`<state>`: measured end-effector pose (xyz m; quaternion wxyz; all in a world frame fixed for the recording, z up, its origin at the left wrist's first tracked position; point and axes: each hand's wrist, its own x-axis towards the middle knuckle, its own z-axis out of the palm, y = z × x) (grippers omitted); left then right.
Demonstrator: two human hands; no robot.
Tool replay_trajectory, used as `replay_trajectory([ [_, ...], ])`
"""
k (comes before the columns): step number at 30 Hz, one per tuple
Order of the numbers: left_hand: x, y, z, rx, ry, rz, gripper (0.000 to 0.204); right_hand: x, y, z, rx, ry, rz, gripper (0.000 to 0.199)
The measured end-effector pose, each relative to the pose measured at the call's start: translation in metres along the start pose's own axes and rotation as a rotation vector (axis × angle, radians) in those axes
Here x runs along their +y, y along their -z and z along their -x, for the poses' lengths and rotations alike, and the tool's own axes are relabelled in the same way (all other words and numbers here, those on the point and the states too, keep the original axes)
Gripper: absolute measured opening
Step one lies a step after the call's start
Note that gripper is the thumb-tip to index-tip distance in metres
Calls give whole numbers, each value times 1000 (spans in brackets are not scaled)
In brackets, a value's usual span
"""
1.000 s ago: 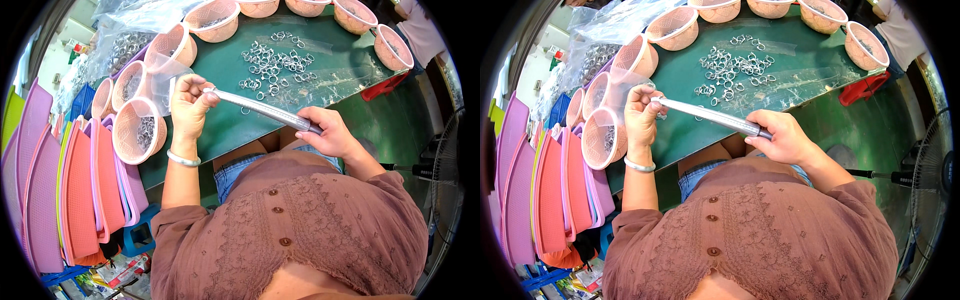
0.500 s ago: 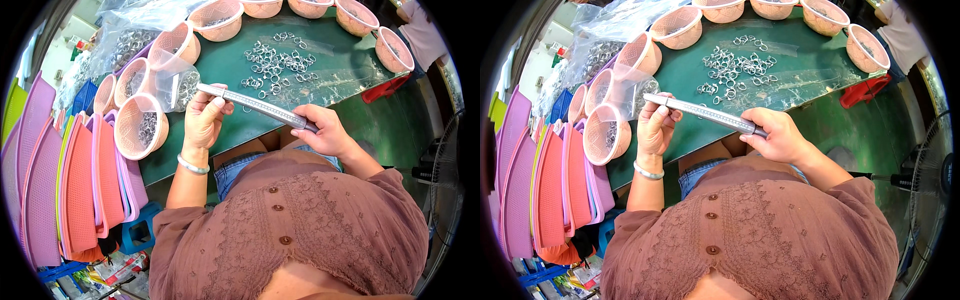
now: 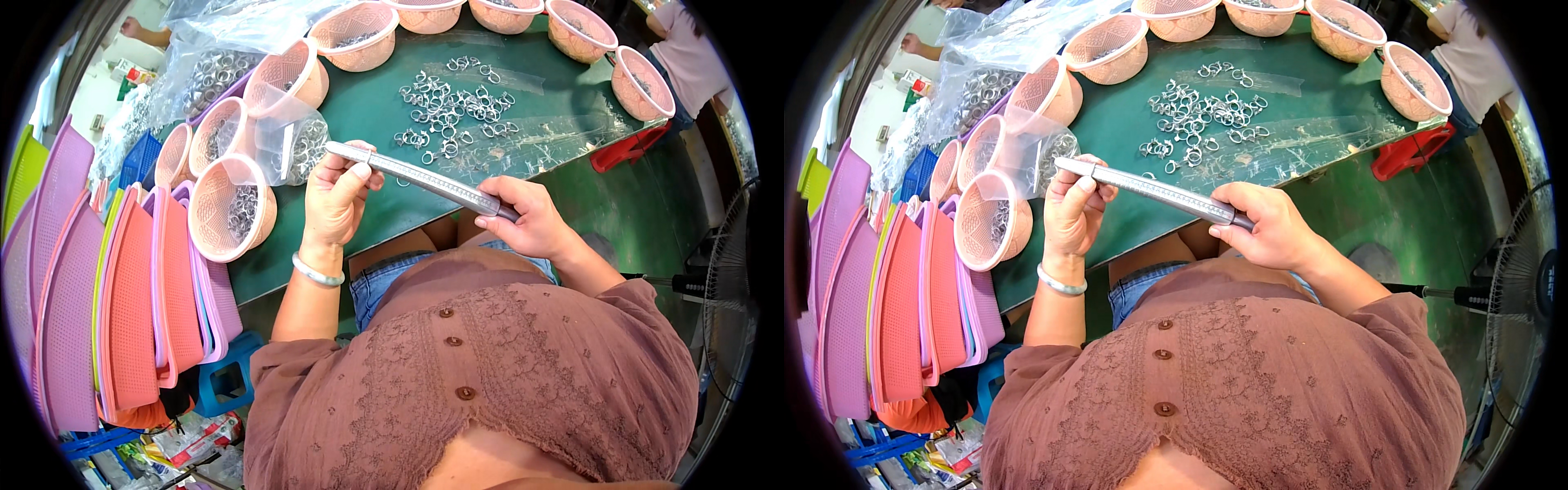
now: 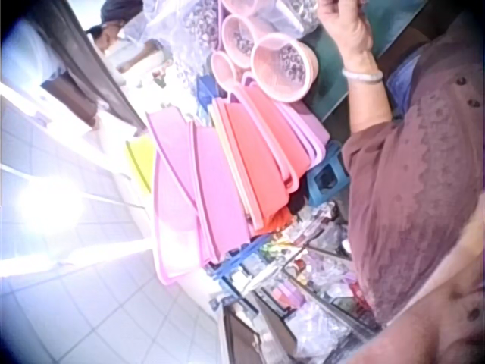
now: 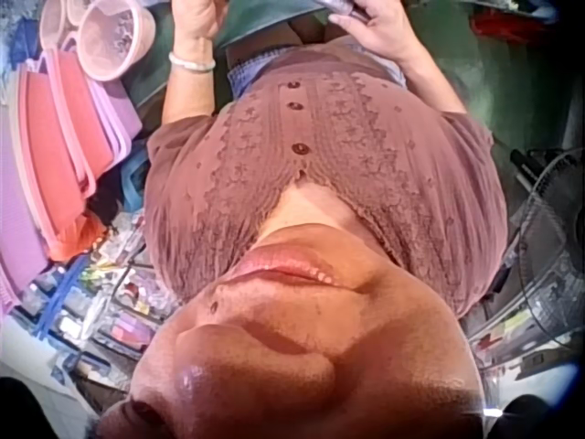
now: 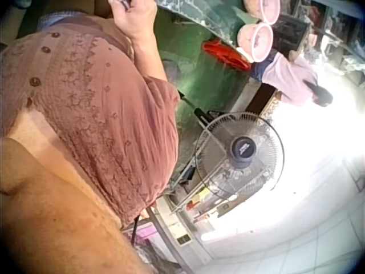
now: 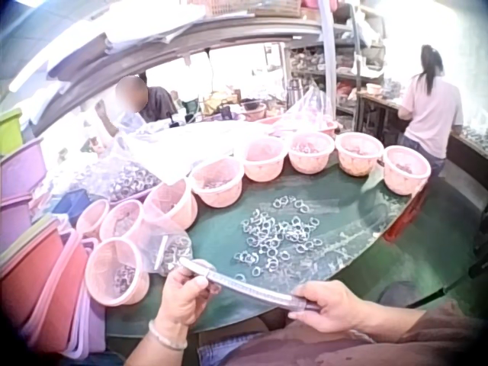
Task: The person picks up metal rings from a table and slides them one by one onto a ring sizing mandrel, checking their size.
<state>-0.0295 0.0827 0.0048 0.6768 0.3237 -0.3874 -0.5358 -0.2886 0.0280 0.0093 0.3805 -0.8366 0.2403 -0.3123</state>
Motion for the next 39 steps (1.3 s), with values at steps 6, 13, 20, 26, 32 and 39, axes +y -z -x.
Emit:
replay_trajectory([
  [6, 20, -6, -7, 179, -235, 35, 16, 3, 2, 3, 17, 15, -12, 28],
  [13, 139, 36, -29, 824, -634, -1862, 34, 6, 7, 4, 121, -6, -81, 29],
  [20, 110, -9, -18, 447, -739, -1772, 24, 11, 8, 0, 205, -1, -62, 27],
  [26, -3, -29, -1, -103, -110, -1574, 41, 13, 9, -1, 221, -37, -120, 28],
  [32, -21, -22, -13, -97, -80, -1521, 42, 15, 9, 4, 228, -73, -132, 28],
  [39, -7, -7, -11, 141, 222, -396, 22, 13, 7, 6, 192, -89, -110, 27],
])
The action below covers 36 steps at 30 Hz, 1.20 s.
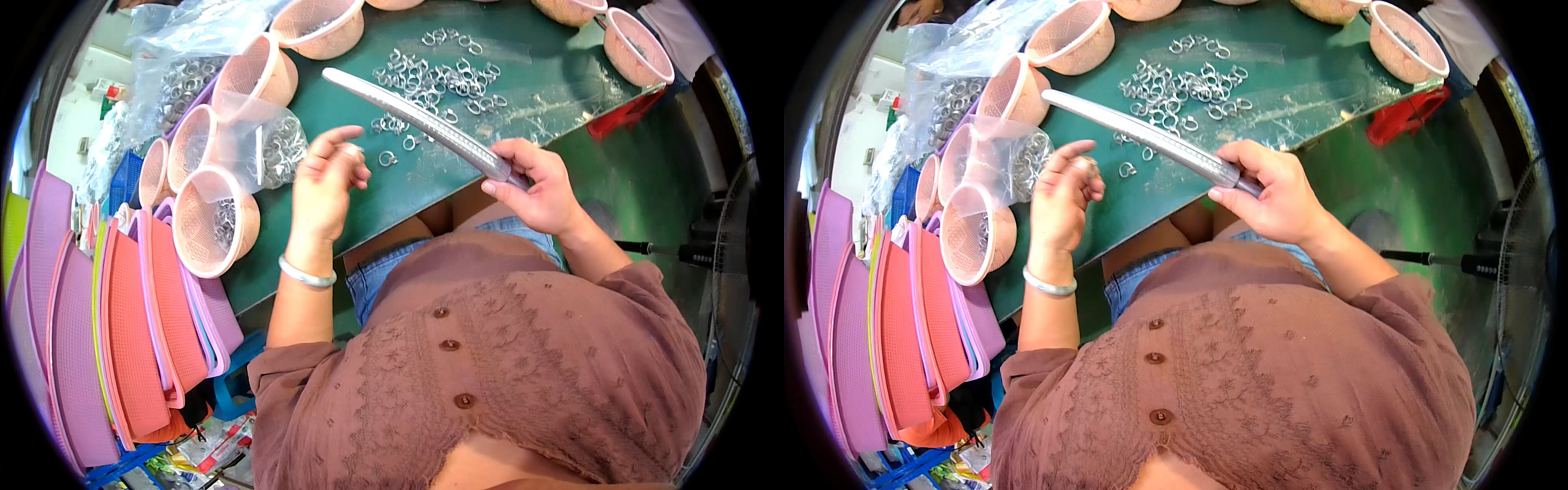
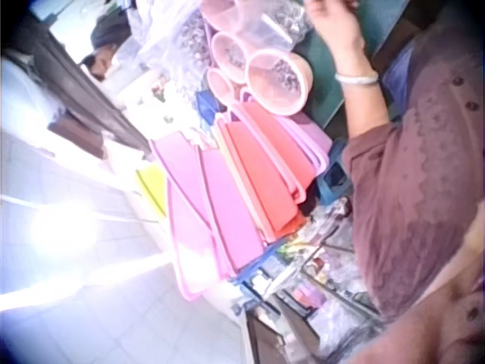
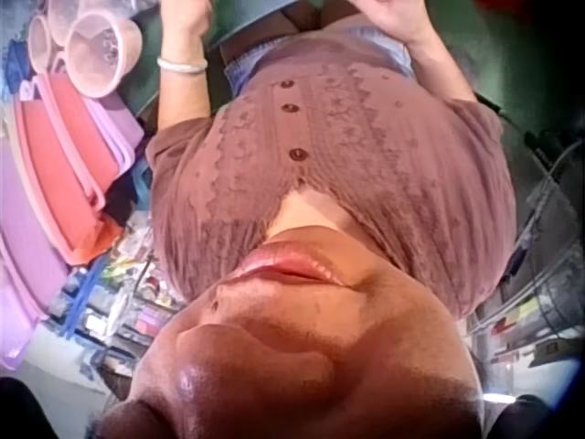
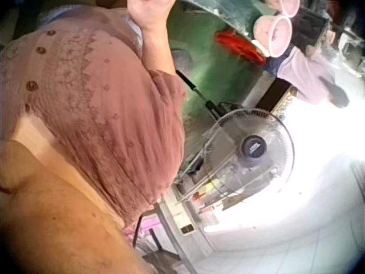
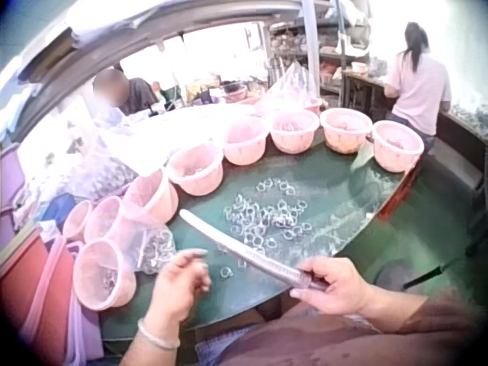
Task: The person picks up metal rings from a table and slides them one by one onto a ring sizing mandrel, checking their size.
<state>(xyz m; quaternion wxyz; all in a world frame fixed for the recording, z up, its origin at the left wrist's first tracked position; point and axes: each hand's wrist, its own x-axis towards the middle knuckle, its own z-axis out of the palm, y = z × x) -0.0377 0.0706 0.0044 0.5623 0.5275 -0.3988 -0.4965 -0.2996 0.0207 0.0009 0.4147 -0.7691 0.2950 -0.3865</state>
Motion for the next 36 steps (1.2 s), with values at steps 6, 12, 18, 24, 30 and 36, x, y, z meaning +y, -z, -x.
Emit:
replay_trajectory([
  [6, 0, 17, -4, -86, 134, 812, 24, -5, -3, 1, -120, -39, -25, 26],
  [12, 15, 14, -4, 34, 17, 794, 34, -5, -5, -3, -188, -2, 55, 26],
  [18, 7, 25, -2, -47, -89, 531, 28, -11, -8, -3, -208, -28, 74, 25],
  [24, 0, 12, 10, -169, -101, 201, 23, -15, -14, -7, -242, 18, 53, 25],
  [30, -2, 10, 15, -173, -110, 472, 32, -15, -20, -8, -234, 13, 66, 25],
  [36, -6, 12, 18, -215, -106, 480, 32, -13, -21, -7, -213, 57, 90, 26],
])
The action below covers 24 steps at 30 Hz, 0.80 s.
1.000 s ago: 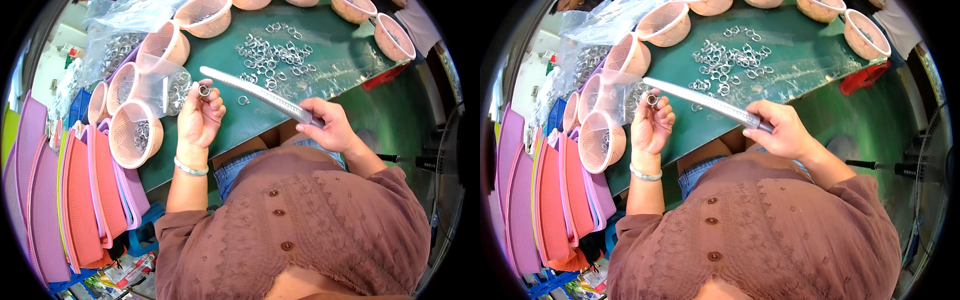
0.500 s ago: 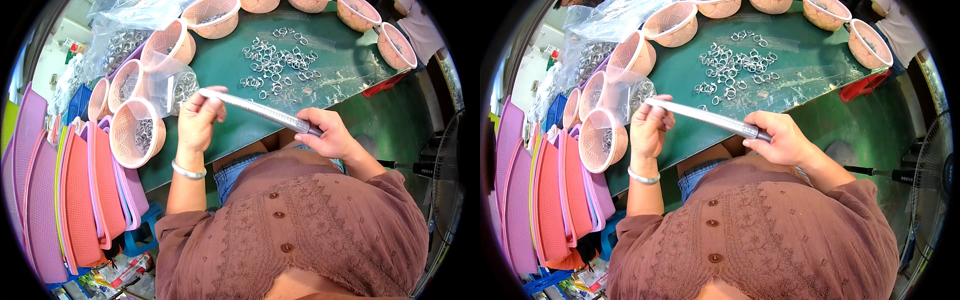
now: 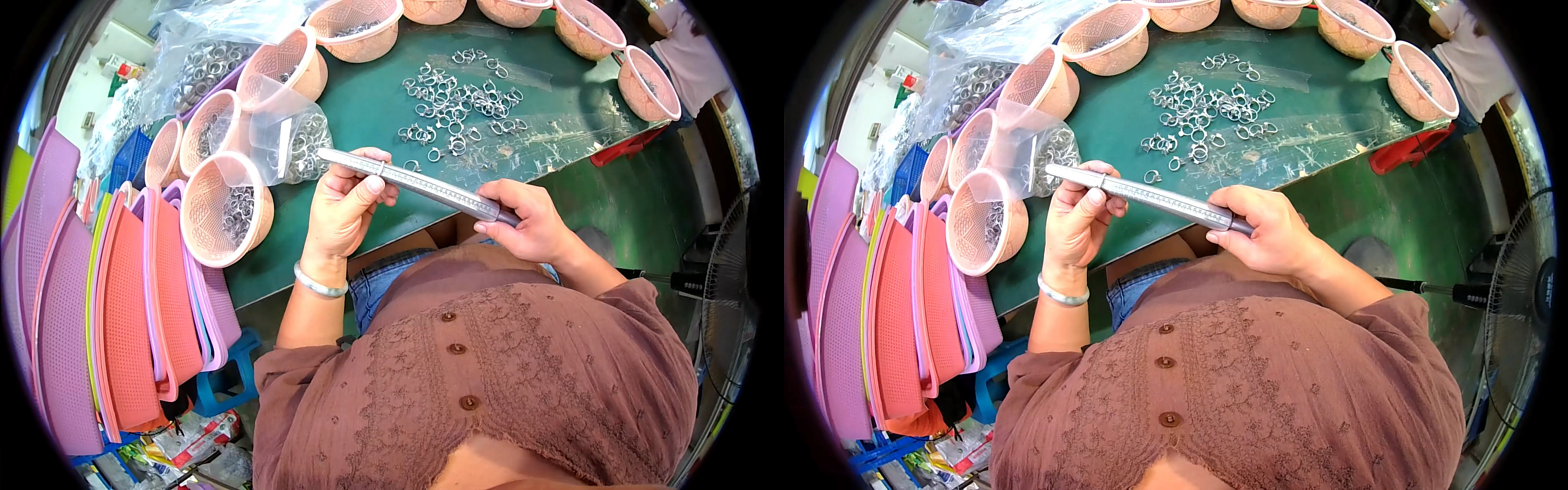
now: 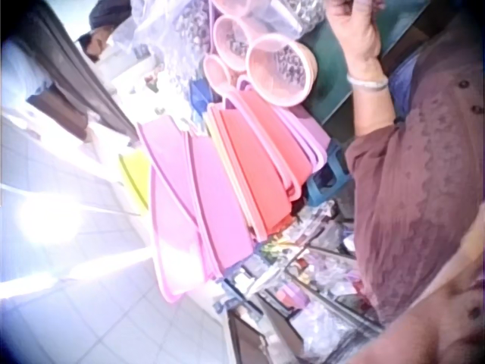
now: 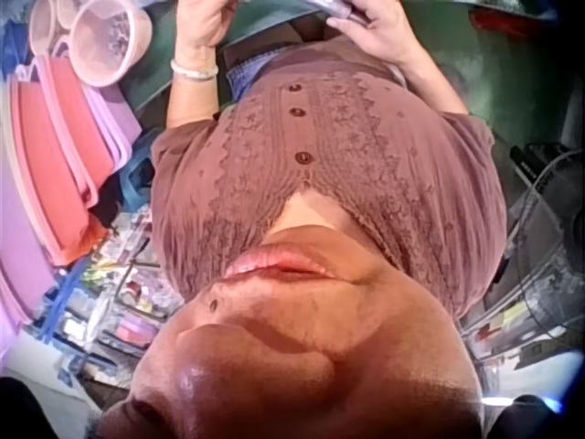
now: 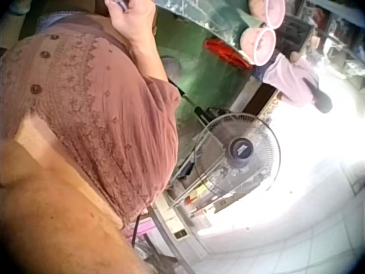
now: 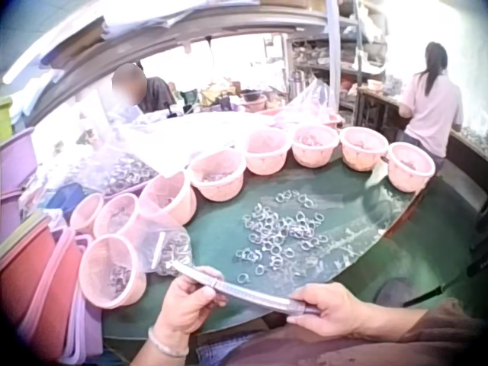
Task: The person picks up metal rings from a table and slides them one by one onto a ring sizing mandrel, checking their size.
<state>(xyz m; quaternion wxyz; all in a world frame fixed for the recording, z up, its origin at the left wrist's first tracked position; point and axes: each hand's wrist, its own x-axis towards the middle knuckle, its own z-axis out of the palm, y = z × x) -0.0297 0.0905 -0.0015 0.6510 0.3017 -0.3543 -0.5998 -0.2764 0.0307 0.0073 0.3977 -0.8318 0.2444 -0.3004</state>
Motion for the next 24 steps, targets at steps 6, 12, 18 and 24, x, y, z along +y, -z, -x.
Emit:
replay_trajectory([
  [6, -4, 1, 2, -20, -3, 19, 28, -5, 2, 3, -6, -28, -6, 26],
  [12, -3, -4, 2, -42, -25, -9, 27, -6, 3, 5, 10, -22, -13, 26],
  [18, 3, -15, -9, 24, -129, -62, 18, -9, 9, 8, 30, -38, -24, 26],
  [24, 46, -17, -70, 175, -375, -197, 16, 0, 21, 18, 164, -87, -101, 27],
])
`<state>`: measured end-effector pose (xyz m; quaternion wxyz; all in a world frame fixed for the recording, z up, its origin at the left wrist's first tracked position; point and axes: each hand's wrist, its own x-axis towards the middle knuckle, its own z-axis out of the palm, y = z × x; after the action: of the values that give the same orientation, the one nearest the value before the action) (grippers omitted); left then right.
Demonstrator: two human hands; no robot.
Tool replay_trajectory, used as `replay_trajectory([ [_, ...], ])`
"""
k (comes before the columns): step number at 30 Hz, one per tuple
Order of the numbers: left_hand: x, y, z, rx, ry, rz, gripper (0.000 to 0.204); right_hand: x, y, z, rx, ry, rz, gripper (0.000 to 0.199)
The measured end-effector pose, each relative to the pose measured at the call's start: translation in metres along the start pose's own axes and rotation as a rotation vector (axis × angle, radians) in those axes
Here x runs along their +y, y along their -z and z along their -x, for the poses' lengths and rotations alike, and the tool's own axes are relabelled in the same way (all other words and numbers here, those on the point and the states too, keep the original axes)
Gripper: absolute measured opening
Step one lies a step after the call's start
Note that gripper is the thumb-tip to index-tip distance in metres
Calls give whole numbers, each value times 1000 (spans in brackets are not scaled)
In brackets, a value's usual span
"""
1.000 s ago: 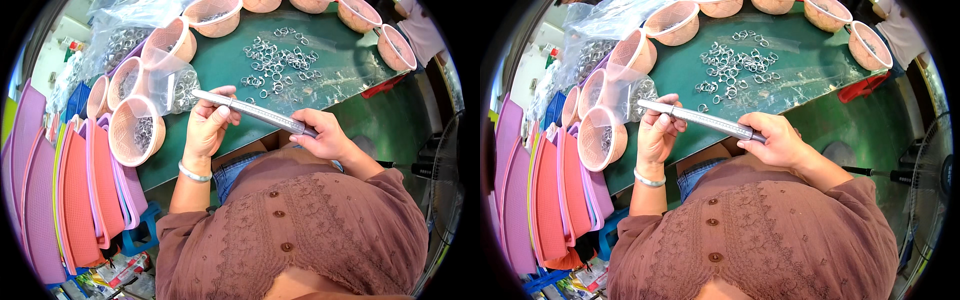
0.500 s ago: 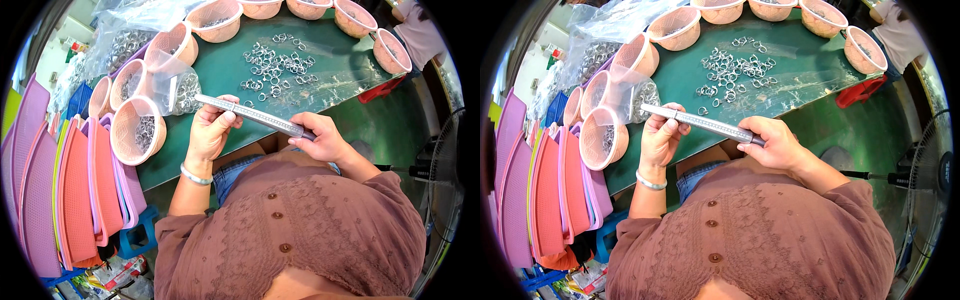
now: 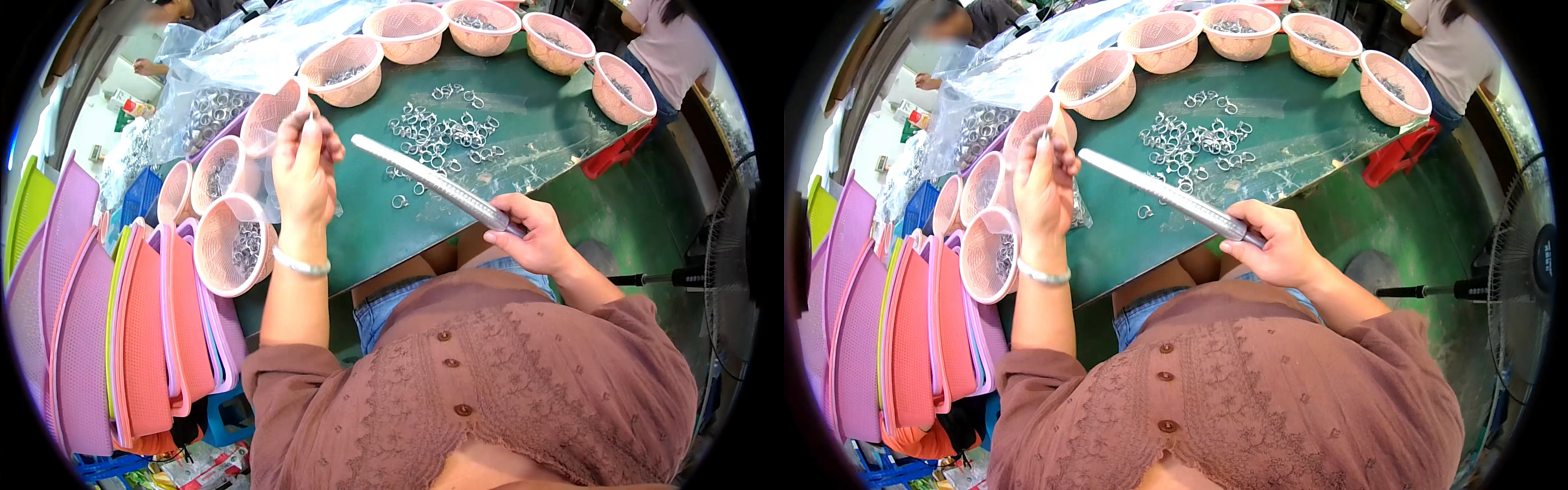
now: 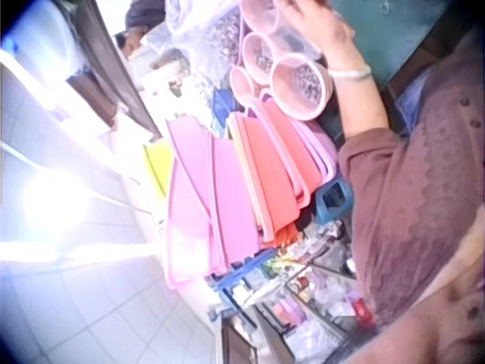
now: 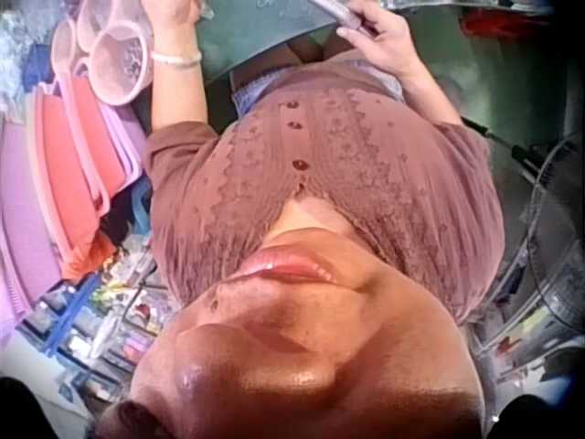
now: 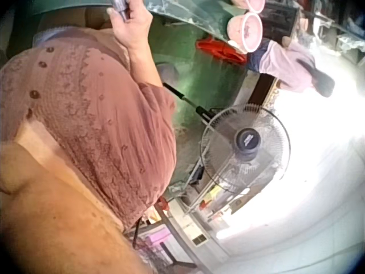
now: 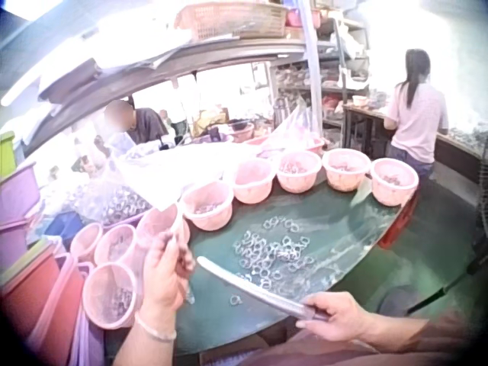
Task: The person picks up metal rings from a table and slides them one by one onto a ring sizing mandrel, checking their size.
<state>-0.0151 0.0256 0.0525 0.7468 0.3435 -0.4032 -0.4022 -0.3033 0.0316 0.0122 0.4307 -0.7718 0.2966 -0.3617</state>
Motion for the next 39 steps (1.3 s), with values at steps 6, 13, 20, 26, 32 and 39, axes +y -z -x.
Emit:
replay_trajectory([
  [6, -13, -29, -82, 128, -56, -750, 38, 19, 7, 4, 125, -46, -185, 26],
  [13, -47, 16, -26, -421, 25, -1246, 29, 35, 12, 8, 124, -66, -196, 26],
  [20, -55, 14, 7, -516, 89, -1252, 23, 42, 7, 2, 75, -78, -222, 28],
  [26, -51, 17, 10, -387, 111, -1278, 24, 37, 6, -2, 55, -78, -195, 29],
  [32, -49, 17, 13, -283, 142, -1177, 25, 40, 3, -2, 56, -94, -185, 28],
  [39, -35, 15, 20, -6, 498, 97, 15, 35, 1, -2, -44, -120, -174, 25],
])
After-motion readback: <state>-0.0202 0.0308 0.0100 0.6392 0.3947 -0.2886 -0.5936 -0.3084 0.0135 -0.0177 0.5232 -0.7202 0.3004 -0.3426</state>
